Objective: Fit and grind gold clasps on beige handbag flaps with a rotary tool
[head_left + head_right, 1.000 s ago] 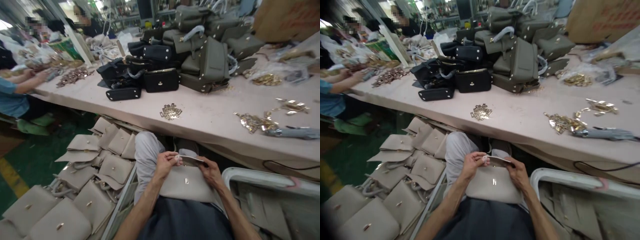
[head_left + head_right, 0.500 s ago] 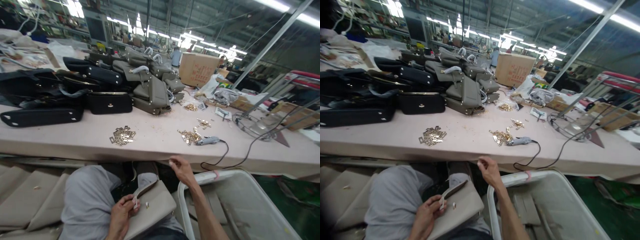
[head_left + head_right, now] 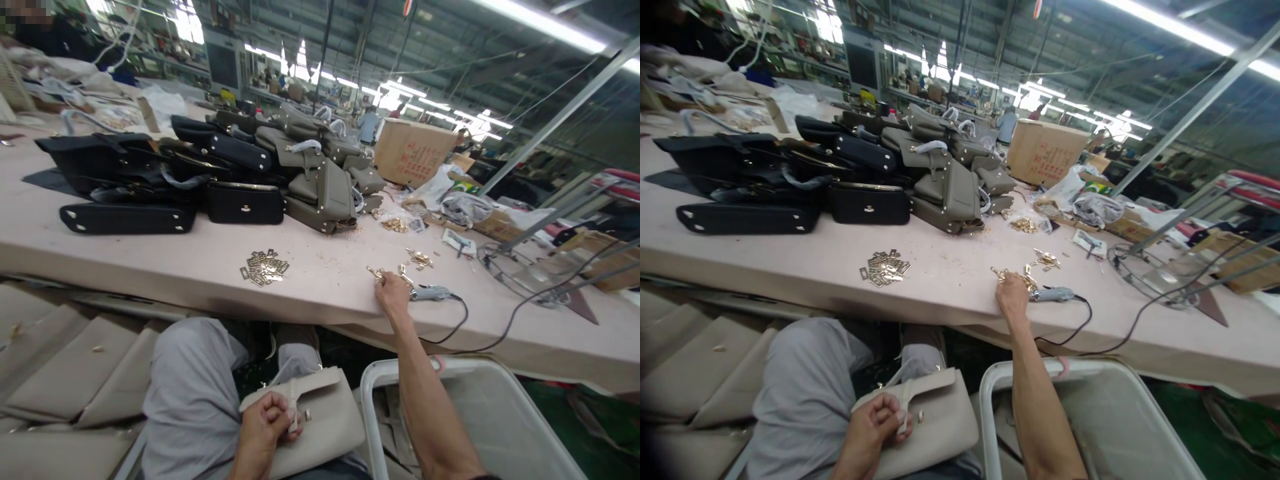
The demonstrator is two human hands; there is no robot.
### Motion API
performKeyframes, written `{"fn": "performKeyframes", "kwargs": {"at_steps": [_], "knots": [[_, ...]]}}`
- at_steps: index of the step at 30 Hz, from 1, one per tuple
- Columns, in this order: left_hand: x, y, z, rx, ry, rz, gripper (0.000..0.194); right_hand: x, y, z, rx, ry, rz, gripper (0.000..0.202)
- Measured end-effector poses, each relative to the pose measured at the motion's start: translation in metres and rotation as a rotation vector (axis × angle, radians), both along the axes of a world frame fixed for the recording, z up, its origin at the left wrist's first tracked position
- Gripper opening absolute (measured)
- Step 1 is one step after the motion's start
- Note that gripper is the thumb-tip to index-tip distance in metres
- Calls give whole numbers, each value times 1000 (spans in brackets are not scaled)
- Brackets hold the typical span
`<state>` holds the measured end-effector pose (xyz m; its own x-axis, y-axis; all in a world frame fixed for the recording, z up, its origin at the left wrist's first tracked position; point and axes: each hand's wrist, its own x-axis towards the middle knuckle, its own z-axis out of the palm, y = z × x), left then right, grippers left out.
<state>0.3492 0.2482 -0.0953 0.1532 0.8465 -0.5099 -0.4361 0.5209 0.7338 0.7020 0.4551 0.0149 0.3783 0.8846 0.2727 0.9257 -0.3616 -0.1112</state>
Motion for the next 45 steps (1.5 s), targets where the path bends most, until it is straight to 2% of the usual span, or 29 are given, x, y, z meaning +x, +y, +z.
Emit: {"fn": "performKeyframes", "kwargs": {"at_steps": [2, 4, 8, 10, 13, 15, 18, 21, 24, 28, 35, 40, 45], "knots": [[-4, 0, 5, 40, 20, -18, 51, 0, 5, 2, -31, 27, -58, 27], [-8, 3, 10, 70, 52, -37, 50, 1, 5, 6, 13, 93, -27, 25], [-9, 6, 23, 105, 135, -39, 47, -10, -17, 15, 281, 398, 267, 23], [-5, 5, 26, 95, 167, -9, 46, -31, -37, 15, 314, 652, 392, 29], [-2, 3, 19, 14, 166, 57, 46, -79, -73, 5, 154, 1004, 559, 31], [-2, 2, 11, -68, 161, 134, 48, -115, -97, -10, -4, 1163, 654, 28], [-4, 2, 3, -155, 105, 187, 49, -162, -127, -39, -204, 1388, 622, 33], [-6, 4, 1, -184, 59, 187, 44, -189, -140, -63, -352, 1522, 558, 40], [-6, 6, -1, -200, 34, 187, 38, -197, -138, -70, -500, 1484, 630, 33], [-7, 7, -3, -206, -4, 185, 34, -202, -126, -63, -639, 1317, 811, 24], [-10, 6, -1, -198, -35, 167, 29, -208, -121, -68, -835, 1219, 783, 28], [-12, 6, 0, -214, -53, 143, 27, -207, -122, -68, -780, 1173, 832, 27], [-11, 7, 4, -242, -56, 148, 29, -209, -126, -62, -680, 1003, 782, 20]]}}
